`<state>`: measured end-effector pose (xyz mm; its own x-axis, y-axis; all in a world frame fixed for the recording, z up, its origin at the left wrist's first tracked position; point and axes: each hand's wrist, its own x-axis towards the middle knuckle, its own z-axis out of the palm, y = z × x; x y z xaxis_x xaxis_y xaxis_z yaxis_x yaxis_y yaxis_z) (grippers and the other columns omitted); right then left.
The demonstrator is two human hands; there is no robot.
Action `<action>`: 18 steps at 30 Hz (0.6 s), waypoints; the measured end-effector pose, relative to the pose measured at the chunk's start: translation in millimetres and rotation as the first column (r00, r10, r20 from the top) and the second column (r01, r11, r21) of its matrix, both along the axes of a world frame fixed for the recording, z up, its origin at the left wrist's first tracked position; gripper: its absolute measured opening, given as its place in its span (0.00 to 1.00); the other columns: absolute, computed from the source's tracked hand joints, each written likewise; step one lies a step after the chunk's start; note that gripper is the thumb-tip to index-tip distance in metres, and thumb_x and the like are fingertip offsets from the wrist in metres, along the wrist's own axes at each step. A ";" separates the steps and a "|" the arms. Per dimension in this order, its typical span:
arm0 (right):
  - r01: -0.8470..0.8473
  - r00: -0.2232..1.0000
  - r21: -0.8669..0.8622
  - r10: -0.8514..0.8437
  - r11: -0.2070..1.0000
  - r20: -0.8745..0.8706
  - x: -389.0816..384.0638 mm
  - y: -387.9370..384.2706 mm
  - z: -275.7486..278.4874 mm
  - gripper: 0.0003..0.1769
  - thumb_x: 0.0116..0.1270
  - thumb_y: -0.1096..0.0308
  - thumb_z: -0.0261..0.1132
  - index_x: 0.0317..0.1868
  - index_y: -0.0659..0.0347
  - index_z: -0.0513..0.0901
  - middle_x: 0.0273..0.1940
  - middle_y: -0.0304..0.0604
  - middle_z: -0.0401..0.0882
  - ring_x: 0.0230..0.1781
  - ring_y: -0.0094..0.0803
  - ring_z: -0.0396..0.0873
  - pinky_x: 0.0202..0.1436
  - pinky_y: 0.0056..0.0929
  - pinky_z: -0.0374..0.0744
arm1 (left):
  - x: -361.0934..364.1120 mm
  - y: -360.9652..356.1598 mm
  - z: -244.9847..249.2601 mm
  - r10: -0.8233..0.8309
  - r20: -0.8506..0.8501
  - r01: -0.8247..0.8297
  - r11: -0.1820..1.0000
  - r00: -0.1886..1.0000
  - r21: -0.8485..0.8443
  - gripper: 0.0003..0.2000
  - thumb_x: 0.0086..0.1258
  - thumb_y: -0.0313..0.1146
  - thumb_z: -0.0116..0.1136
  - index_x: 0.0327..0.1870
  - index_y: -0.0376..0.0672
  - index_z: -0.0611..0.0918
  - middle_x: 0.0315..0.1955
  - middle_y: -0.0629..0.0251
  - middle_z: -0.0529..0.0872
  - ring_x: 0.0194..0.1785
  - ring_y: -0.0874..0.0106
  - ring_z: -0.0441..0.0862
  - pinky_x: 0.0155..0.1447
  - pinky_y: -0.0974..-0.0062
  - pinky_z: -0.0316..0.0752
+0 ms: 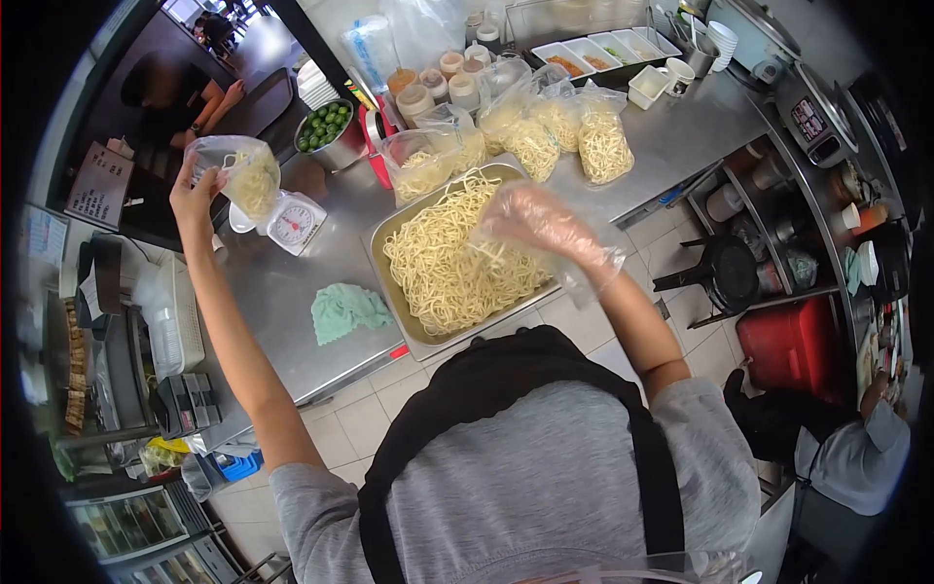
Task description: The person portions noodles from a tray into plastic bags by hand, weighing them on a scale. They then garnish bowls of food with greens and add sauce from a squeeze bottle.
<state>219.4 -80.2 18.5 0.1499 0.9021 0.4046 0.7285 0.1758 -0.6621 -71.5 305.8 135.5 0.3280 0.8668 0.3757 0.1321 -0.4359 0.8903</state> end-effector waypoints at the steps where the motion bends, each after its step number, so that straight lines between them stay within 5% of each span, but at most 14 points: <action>1: -0.006 1.000 0.102 0.004 0.995 0.018 1.4 2.8 14.1 0.10 0.57 0.63 0.67 0.35 0.59 0.82 0.34 0.43 0.80 0.36 0.39 0.79 0.42 0.36 0.76 | 0.5 -16.4 10.8 -0.045 0.025 0.047 0.996 0.999 -0.079 0.24 0.62 0.18 0.54 0.62 0.33 0.68 0.42 0.58 0.82 0.36 0.77 0.83 0.39 0.87 0.80; 5: -0.155 0.979 -0.004 0.154 0.988 0.130 11.3 27.8 60.2 0.10 0.59 0.63 0.67 0.34 0.61 0.83 0.31 0.42 0.82 0.33 0.32 0.80 0.39 0.28 0.77 | 6.9 -80.6 25.0 -0.263 0.182 0.302 0.924 0.947 -0.233 0.25 0.63 0.19 0.54 0.63 0.34 0.67 0.44 0.61 0.81 0.32 0.85 0.80 0.38 0.92 0.78; 8: -0.274 0.900 0.079 0.284 0.959 -0.330 10.0 37.5 94.4 0.10 0.59 0.63 0.66 0.36 0.61 0.83 0.32 0.39 0.83 0.33 0.28 0.81 0.37 0.24 0.78 | 11.7 -119.4 18.5 -0.387 0.253 0.452 0.841 0.887 -0.298 0.27 0.61 0.17 0.51 0.64 0.34 0.66 0.52 0.61 0.78 0.33 0.86 0.80 0.37 0.92 0.78; 10: -0.421 0.797 0.102 0.421 0.902 -0.434 12.1 40.1 143.4 0.10 0.59 0.63 0.66 0.35 0.62 0.84 0.32 0.38 0.82 0.33 0.25 0.80 0.36 0.24 0.78 | 18.9 -149.5 15.2 -0.400 0.244 0.463 0.825 0.884 -0.325 0.28 0.59 0.16 0.49 0.65 0.33 0.65 0.58 0.61 0.73 0.34 0.85 0.80 0.37 0.90 0.78; 13: -0.465 0.707 0.292 0.549 0.836 -0.445 1.6 40.8 194.5 0.10 0.61 0.64 0.65 0.37 0.62 0.83 0.31 0.41 0.82 0.30 0.25 0.79 0.32 0.24 0.77 | 17.3 -177.0 8.6 -0.452 0.197 0.494 0.792 0.870 -0.360 0.29 0.58 0.15 0.49 0.65 0.33 0.64 0.64 0.60 0.67 0.34 0.84 0.80 0.36 0.88 0.78; 18: -0.496 0.760 0.383 0.603 0.779 -0.243 -2.1 50.5 248.4 0.10 0.60 0.64 0.65 0.37 0.62 0.83 0.31 0.41 0.83 0.30 0.24 0.79 0.32 0.23 0.77 | 11.5 -199.8 0.5 -0.451 0.161 0.477 0.794 0.878 -0.377 0.32 0.55 0.14 0.51 0.66 0.34 0.63 0.66 0.59 0.64 0.33 0.83 0.80 0.35 0.87 0.79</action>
<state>217.3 -29.7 266.9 -0.1636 0.7245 0.6696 0.1877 0.6892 -0.6998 -59.9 105.9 135.9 0.7176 0.6930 0.0686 -0.0545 -0.0423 0.9976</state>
